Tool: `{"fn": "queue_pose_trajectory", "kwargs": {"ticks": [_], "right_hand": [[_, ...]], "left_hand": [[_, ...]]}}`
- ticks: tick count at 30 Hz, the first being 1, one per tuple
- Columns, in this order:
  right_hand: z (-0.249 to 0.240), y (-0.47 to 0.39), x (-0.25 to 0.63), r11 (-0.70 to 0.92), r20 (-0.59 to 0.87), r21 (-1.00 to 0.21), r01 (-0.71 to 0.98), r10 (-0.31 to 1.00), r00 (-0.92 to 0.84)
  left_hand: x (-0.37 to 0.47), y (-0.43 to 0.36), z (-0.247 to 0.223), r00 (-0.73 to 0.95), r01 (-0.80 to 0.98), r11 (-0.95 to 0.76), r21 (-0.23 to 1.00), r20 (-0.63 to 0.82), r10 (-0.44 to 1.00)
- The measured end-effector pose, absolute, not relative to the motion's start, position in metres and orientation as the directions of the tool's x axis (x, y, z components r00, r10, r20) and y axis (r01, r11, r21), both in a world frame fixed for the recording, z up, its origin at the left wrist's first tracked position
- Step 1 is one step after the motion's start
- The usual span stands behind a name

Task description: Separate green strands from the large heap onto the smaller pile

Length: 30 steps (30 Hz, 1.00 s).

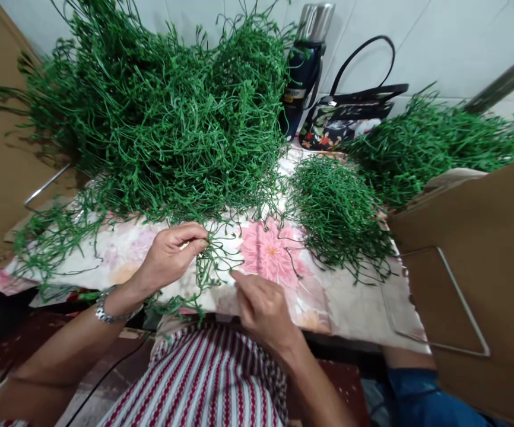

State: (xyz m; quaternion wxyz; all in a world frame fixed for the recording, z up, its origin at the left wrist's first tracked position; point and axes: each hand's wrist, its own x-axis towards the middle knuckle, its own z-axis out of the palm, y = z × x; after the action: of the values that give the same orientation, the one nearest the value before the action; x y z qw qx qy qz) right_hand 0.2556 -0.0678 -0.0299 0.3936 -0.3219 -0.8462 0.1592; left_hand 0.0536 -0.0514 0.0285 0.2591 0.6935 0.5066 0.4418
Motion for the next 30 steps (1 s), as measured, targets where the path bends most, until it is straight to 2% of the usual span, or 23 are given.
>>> {"fn": "queue_pose_trajectory", "kwargs": {"ticks": [2, 4, 5, 7, 9, 13, 17, 21, 24, 30], "right_hand": [[-0.014, -0.062, 0.272, 0.675, 0.57, -0.584, 0.451, 0.736, -0.364], [0.003, -0.052, 0.275, 0.675, 0.612, -0.571, 0.468, 0.729, -0.305], [0.009, -0.045, 0.272, 0.713, 0.634, -0.527, 0.463, 0.692, -0.344], [0.017, -0.034, 0.26, 0.814, 0.618, -0.424, 0.397, 0.581, -0.53], [0.015, -0.026, 0.246, 0.874, 0.606, -0.368, 0.319, 0.485, -0.63], [-0.002, -0.026, 0.232, 0.869, 0.68, -0.343, 0.357, 0.491, -0.545], [-0.01, -0.03, 0.235, 0.863, 0.658, -0.287, 0.417, 0.494, -0.569], [-0.009, -0.031, 0.24, 0.852, 0.524, -0.345, 0.394, 0.523, -0.672], [-0.007, -0.034, 0.242, 0.848, 0.498, -0.404, 0.342, 0.518, -0.695], [0.005, -0.051, 0.246, 0.856, 0.389, -0.496, 0.148, 0.371, -0.843]], "left_hand": [[0.053, -0.052, 0.027, 0.153, 0.508, -0.396, 0.765, 0.372, 0.916], [0.056, -0.052, 0.027, 0.216, 0.5, -0.417, 0.759, 0.357, 0.909], [0.058, -0.052, 0.028, 0.251, 0.481, -0.417, 0.771, 0.334, 0.908], [0.063, -0.053, 0.029, 0.305, 0.422, -0.382, 0.822, 0.268, 0.914], [0.066, -0.054, 0.03, 0.316, 0.366, -0.311, 0.877, 0.197, 0.928], [0.065, -0.054, 0.028, 0.315, 0.369, -0.224, 0.902, 0.105, 0.943], [0.06, -0.054, 0.027, 0.359, 0.493, -0.306, 0.814, 0.129, 0.924], [0.055, -0.053, 0.027, 0.451, 0.545, -0.369, 0.753, 0.107, 0.886], [0.053, -0.053, 0.027, 0.533, 0.55, -0.402, 0.732, 0.063, 0.844], [0.05, -0.063, 0.038, 0.788, 0.439, -0.559, 0.703, -0.002, 0.616]]}}
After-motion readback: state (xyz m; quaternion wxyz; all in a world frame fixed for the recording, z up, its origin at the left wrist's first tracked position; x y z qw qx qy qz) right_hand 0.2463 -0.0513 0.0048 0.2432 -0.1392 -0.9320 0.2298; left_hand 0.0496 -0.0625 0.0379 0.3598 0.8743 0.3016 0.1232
